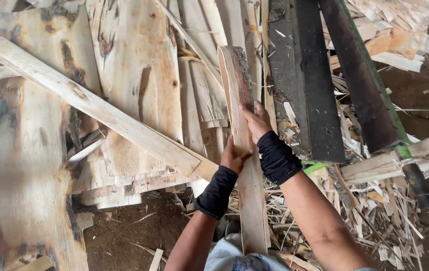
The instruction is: The person uses a green manual saw to cut long wooden planks into smaller pieces. They repeatedly pick up planks from a pile, position them on a black cutting surface, and saw through them, then place the cut pieces back onto the pile.
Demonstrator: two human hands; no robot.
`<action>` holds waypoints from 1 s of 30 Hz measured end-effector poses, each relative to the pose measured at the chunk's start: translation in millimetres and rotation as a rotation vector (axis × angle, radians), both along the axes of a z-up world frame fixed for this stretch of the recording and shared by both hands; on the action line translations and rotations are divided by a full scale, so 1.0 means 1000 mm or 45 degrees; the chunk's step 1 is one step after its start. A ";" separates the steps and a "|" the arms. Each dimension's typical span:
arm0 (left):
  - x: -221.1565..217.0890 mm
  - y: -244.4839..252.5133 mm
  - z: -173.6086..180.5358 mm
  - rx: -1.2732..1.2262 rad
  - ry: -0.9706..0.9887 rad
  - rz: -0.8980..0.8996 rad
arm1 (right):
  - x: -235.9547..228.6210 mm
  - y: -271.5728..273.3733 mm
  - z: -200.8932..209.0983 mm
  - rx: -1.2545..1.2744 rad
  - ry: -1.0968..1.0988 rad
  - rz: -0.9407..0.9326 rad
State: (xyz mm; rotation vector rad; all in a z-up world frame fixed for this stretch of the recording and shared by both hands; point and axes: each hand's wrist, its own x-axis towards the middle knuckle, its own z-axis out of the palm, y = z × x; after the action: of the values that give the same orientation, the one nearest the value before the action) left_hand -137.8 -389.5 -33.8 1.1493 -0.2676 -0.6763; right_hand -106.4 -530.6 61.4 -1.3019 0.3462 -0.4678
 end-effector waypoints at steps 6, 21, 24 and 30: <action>0.035 -0.044 -0.012 -0.172 -0.446 -0.056 | -0.021 -0.052 0.023 -0.124 0.021 -0.048; -0.013 -0.002 -0.175 -0.558 0.844 -0.281 | -0.228 -0.160 -0.077 0.294 0.206 0.096; -0.008 -0.002 -0.179 -0.395 0.818 -0.223 | -0.323 -0.209 -0.076 0.283 0.400 0.182; 0.002 -0.041 -0.102 1.074 -0.702 -0.661 | -0.461 -0.318 -0.006 0.792 0.129 0.070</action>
State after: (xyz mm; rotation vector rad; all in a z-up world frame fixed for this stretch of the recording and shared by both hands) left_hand -135.6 -430.8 -135.6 2.1141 -0.8178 -0.9545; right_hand -567.4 -848.3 55.3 -0.7270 0.4929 -0.2178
